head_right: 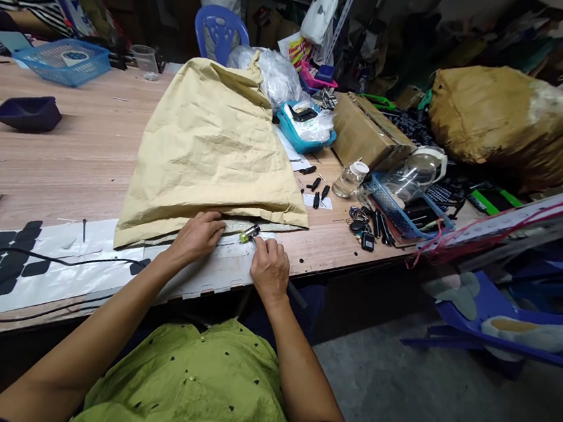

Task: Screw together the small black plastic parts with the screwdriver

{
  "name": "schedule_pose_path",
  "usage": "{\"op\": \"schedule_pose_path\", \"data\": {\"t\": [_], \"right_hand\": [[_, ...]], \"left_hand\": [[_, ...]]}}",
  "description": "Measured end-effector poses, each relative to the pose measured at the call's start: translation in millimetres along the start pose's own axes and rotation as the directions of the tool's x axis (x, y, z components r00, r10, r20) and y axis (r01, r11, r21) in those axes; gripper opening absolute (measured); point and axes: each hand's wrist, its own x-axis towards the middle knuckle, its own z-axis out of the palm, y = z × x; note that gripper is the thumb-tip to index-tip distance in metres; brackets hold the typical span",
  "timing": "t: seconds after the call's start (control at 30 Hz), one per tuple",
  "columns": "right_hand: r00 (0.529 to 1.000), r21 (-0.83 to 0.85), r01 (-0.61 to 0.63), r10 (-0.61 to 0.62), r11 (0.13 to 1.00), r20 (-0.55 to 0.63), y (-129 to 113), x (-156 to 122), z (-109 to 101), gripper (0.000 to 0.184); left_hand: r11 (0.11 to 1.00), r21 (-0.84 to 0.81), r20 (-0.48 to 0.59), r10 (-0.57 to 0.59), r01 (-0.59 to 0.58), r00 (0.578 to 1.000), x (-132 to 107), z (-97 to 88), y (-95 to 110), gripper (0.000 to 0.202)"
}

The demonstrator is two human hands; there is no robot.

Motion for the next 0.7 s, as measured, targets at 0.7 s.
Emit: {"op": "schedule_pose_path", "data": {"t": [0.7], "right_hand": [[1.000, -0.026, 0.016, -0.016, 1.000, -0.014, -9.1, 2.8, -2.0, 0.028]], "left_hand": [[0.989, -0.101, -0.084, -0.113, 0.104, 0.990, 24.1, 0.3, 17.0, 0.011]]}}
